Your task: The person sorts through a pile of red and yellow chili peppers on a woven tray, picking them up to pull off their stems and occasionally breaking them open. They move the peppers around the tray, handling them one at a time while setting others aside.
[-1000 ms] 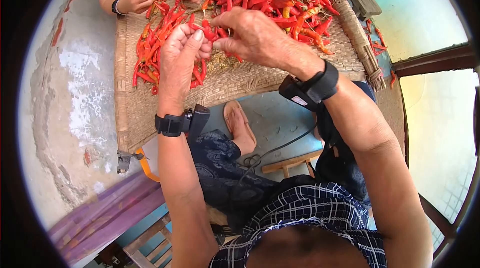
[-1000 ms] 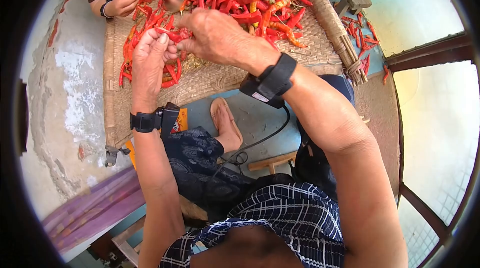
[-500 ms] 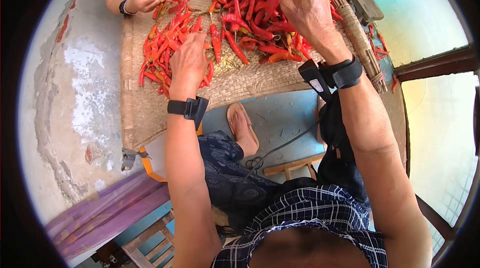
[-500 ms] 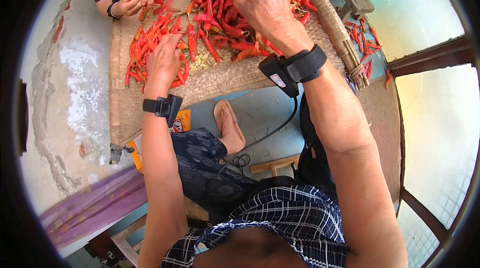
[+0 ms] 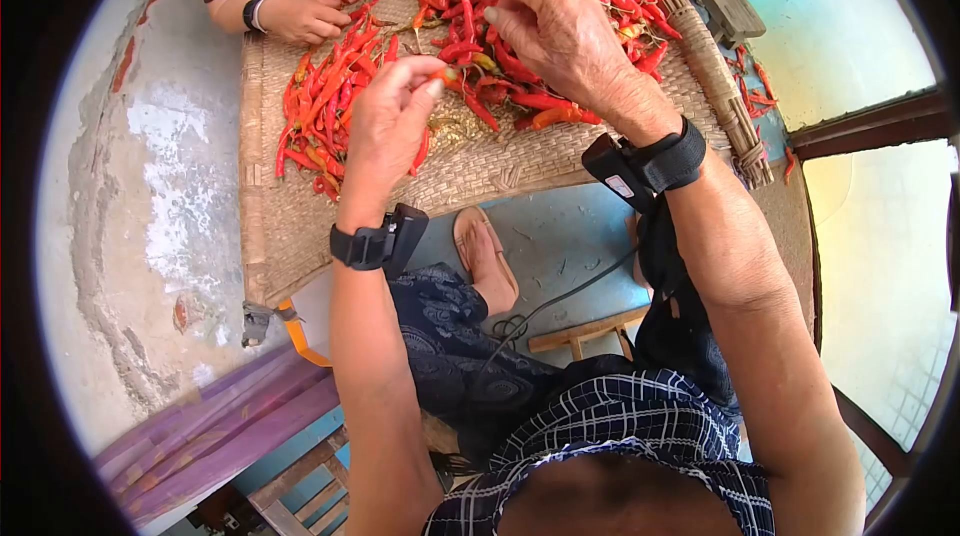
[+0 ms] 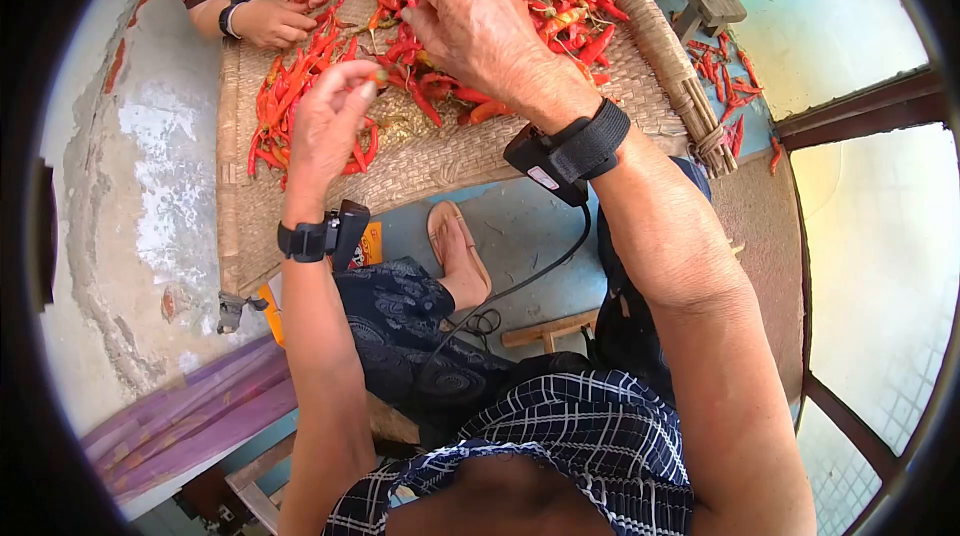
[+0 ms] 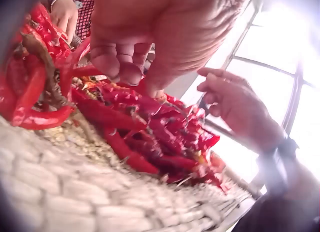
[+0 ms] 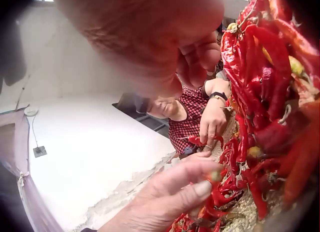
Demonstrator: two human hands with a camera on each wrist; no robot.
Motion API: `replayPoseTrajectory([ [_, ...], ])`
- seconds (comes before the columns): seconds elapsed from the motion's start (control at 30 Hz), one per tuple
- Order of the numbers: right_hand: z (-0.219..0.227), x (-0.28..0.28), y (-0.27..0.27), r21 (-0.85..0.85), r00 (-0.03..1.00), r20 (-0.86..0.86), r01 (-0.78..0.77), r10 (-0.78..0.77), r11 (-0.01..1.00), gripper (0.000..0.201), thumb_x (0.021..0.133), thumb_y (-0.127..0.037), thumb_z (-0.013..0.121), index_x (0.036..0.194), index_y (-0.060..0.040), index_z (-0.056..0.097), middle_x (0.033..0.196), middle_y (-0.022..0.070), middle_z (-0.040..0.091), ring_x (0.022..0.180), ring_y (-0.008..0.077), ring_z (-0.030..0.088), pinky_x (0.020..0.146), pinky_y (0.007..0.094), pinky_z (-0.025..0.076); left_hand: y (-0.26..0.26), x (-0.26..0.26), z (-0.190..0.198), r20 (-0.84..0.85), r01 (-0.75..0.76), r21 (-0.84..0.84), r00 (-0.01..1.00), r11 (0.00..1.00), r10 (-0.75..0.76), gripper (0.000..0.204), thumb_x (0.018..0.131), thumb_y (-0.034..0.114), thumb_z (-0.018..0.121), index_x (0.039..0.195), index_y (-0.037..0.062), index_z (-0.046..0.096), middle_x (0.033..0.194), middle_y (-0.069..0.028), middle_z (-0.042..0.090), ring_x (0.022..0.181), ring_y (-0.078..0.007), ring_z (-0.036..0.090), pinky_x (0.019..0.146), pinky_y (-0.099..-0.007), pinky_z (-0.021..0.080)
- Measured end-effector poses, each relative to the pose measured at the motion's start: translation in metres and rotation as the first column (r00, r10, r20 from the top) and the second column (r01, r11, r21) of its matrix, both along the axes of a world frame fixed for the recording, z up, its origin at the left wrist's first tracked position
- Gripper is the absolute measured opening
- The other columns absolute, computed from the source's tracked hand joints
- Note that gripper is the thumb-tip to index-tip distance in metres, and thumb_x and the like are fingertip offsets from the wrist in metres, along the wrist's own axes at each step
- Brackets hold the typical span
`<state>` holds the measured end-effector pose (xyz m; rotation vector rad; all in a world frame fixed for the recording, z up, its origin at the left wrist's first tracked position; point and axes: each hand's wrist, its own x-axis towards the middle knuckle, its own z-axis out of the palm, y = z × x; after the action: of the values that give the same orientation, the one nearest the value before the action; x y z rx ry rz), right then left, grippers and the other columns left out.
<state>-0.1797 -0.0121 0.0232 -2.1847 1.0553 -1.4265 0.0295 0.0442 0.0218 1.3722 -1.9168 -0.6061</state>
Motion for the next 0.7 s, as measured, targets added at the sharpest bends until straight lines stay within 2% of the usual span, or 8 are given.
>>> replayPoseTrajectory([
  [0.07,-0.005,0.005,0.003,0.05,0.995,0.02,-0.104,0.103,0.993,0.021,0.084,-0.016,0.067,0.099,-0.0028,0.066,0.087,0.0177,0.067,0.077,0.0353,0.066,0.068,0.042,0.054,0.007,0.002,0.012,-0.341,-0.074,0.237,0.927,0.969,0.155,0.017,0.096,0.013,0.056,0.108,0.0022,0.059,0.085,0.0004,0.056,0.065,-0.0057,0.05,0.059,-0.0205,0.042],
  [0.2,-0.014,0.024,0.015,0.145,0.923,0.064,-0.384,0.379,0.912,0.033,0.084,-0.021,0.07,0.108,0.0008,0.065,0.092,0.0197,0.068,0.09,0.0357,0.066,0.076,0.0415,0.053,0.011,0.001,0.015,-0.723,0.041,0.216,0.678,0.975,0.132,0.018,0.099,0.017,0.052,0.11,0.0021,0.053,0.082,0.0006,0.054,0.066,-0.0052,0.049,0.059,-0.02,0.043],
  [0.27,-0.018,0.03,0.017,0.158,0.913,0.037,-0.406,0.406,0.9,0.035,0.084,-0.021,0.071,0.11,0.0008,0.065,0.092,0.0191,0.068,0.087,0.0335,0.067,0.076,0.039,0.053,0.007,0.004,0.013,-0.759,0.076,0.199,0.643,0.977,0.104,0.018,0.1,0.018,0.052,0.11,0.0032,0.052,0.083,-0.0001,0.055,0.067,-0.0057,0.05,0.061,-0.0207,0.044],
  [0.33,-0.016,0.034,0.017,0.39,0.844,0.134,-0.527,0.519,0.755,0.032,0.086,-0.02,0.07,0.109,0.001,0.065,0.09,0.0181,0.069,0.084,0.0286,0.068,0.075,0.0372,0.053,0.006,0.004,0.011,-0.81,0.112,0.181,0.581,0.977,0.084,0.012,0.1,0.013,0.051,0.108,0.0054,0.053,0.086,-0.001,0.055,0.07,-0.0072,0.05,0.064,-0.0235,0.045],
  [0.47,-0.021,0.037,0.013,0.436,0.807,0.372,-0.588,0.459,0.681,0.027,0.086,-0.02,0.07,0.108,-0.0032,0.067,0.085,0.0162,0.069,0.079,0.0215,0.067,0.072,0.0343,0.052,0.005,0.002,0.008,-0.774,0.081,0.212,0.622,0.974,0.117,0.012,0.099,0.012,0.053,0.109,0.0057,0.053,0.088,-0.0012,0.057,0.072,-0.0072,0.052,0.066,-0.0234,0.046],
  [0.57,-0.018,0.035,0.01,0.428,0.865,0.245,-0.502,0.438,0.752,0.021,0.086,-0.02,0.071,0.095,-0.0014,0.068,0.075,0.0127,0.067,0.071,0.0152,0.064,0.065,0.0328,0.051,0.005,0.0,0.009,-0.738,0.126,0.263,0.665,0.957,0.115,0.013,0.097,0.012,0.056,0.109,0.0062,0.054,0.086,-0.0006,0.057,0.073,-0.0075,0.054,0.068,-0.0234,0.047],
  [0.6,-0.016,0.034,0.01,0.387,0.904,0.124,-0.424,0.409,0.819,0.02,0.085,-0.02,0.071,0.089,-0.0004,0.068,0.07,0.0112,0.065,0.067,0.0135,0.063,0.062,0.0327,0.05,0.005,0.001,0.013,-0.628,0.011,0.222,0.767,0.975,0.135,0.012,0.096,0.012,0.058,0.106,0.0057,0.056,0.086,-0.0007,0.058,0.073,-0.0068,0.054,0.068,-0.023,0.048],
  [0.7,-0.013,0.025,-0.002,0.415,0.922,0.267,-0.372,0.28,0.83,0.018,0.084,-0.019,0.071,0.085,-0.0016,0.067,0.061,0.0096,0.061,0.055,0.0118,0.056,0.054,0.0321,0.048,-0.005,0.024,0.01,-0.26,-0.256,-0.029,0.935,0.966,0.24,0.012,0.093,0.013,0.062,0.1,0.0036,0.061,0.084,-0.0008,0.062,0.074,-0.0061,0.058,0.068,-0.0225,0.049],
])
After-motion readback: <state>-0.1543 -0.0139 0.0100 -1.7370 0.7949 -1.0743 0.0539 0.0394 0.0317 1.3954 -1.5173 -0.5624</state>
